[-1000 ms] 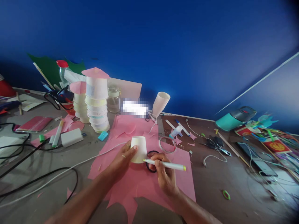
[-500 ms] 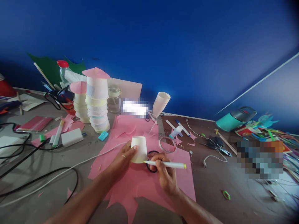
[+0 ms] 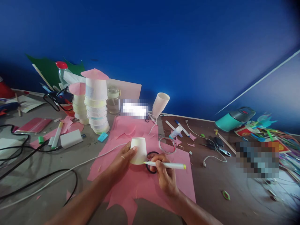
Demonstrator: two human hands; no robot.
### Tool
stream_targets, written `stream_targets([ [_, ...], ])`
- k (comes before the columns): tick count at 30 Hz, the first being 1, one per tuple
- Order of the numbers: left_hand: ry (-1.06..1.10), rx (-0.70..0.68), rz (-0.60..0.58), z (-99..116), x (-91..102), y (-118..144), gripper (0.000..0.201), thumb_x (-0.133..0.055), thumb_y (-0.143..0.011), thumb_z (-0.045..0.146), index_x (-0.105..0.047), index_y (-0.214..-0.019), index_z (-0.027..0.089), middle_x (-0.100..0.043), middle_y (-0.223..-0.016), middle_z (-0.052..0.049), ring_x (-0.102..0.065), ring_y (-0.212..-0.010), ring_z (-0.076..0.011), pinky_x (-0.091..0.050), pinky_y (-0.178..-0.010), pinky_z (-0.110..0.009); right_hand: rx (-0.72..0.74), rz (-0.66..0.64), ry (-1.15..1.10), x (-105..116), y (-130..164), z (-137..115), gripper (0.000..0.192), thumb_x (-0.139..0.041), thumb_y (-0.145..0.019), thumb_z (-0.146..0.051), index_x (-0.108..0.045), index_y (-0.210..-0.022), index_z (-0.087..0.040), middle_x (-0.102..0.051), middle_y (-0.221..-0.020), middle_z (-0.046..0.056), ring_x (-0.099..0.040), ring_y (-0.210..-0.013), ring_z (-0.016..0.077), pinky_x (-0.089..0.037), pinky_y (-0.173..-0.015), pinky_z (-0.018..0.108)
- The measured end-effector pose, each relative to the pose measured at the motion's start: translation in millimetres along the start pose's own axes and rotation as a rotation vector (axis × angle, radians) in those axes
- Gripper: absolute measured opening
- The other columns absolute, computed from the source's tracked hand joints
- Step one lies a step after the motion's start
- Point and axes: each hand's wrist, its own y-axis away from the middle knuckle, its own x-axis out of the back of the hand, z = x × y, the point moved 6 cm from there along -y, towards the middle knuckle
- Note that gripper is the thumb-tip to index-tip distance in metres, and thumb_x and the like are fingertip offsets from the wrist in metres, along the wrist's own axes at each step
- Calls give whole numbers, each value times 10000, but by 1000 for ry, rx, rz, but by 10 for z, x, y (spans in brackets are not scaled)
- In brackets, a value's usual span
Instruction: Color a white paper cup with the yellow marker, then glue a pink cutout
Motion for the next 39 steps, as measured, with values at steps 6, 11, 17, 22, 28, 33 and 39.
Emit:
stream_targets([
  [6, 34, 0, -23, -3, -9, -12, 268, -652, -889, 432, -652, -997, 186, -661, -822, -27, -549, -703, -164, -428, -651, -266, -36, 22, 2, 7, -4, 51, 370, -567, -942, -555, -644, -838, -209, -572, -600, -20, -509, -539, 129, -420, -529, 270],
  [11, 52, -18, -23, 10, -21, -24, 292, -650, -894, 414, -659, -1044, 164, -688, -879, -43, -563, -720, -155, -442, -663, -261, -54, 76, -67, 53, 9, 86, 378, -567, -936, -574, -629, -837, -215, -566, -598, -26, -506, -545, 129, -444, -558, 283],
  [17, 72, -5, -9, -30, 21, -38, 280, -659, -891, 396, -660, -1065, 176, -707, -896, -47, -605, -749, -177, -445, -671, -268, -39, 17, 23, -5, -3, 37, 389, -580, -924, -581, -636, -821, -211, -561, -586, -21, -515, -540, 131, -432, -533, 277],
  [22, 64, -1, 21, 13, -11, -27, 243, -680, -862, 389, -694, -1013, 200, -714, -900, -63, -621, -793, -213, -435, -666, -277, -54, 104, -24, 56, -16, 49, 401, -568, -923, -601, -634, -840, -214, -578, -602, -17, -503, -537, 127, -429, -519, 267],
  [28, 64, -4, 11, 13, -20, -19, 254, -646, -892, 394, -687, -1045, 195, -698, -868, -44, -603, -752, -190, -428, -667, -279, 9, 6, -27, 8, 11, 10, 331, -562, -955, -522, -642, -835, -225, -544, -591, -25, -526, -565, 142, -435, -542, 283],
  [33, 42, -6, 14, -12, 13, -13, 251, -634, -908, 399, -684, -1047, 196, -693, -897, -50, -570, -723, -181, -429, -665, -280, 44, -38, 41, -31, 0, -26, 344, -531, -966, -523, -639, -835, -224, -548, -584, -22, -528, -562, 147, -457, -565, 295],
  [39, 59, 5, 44, 5, 7, -3, 196, -662, -880, 380, -700, -989, 220, -679, -841, -20, -562, -709, -169, -424, -668, -266, -7, 38, 46, 26, -18, 20, 362, -548, -945, -559, -640, -869, -217, -592, -635, -12, -522, -550, 131, -437, -521, 264],
])
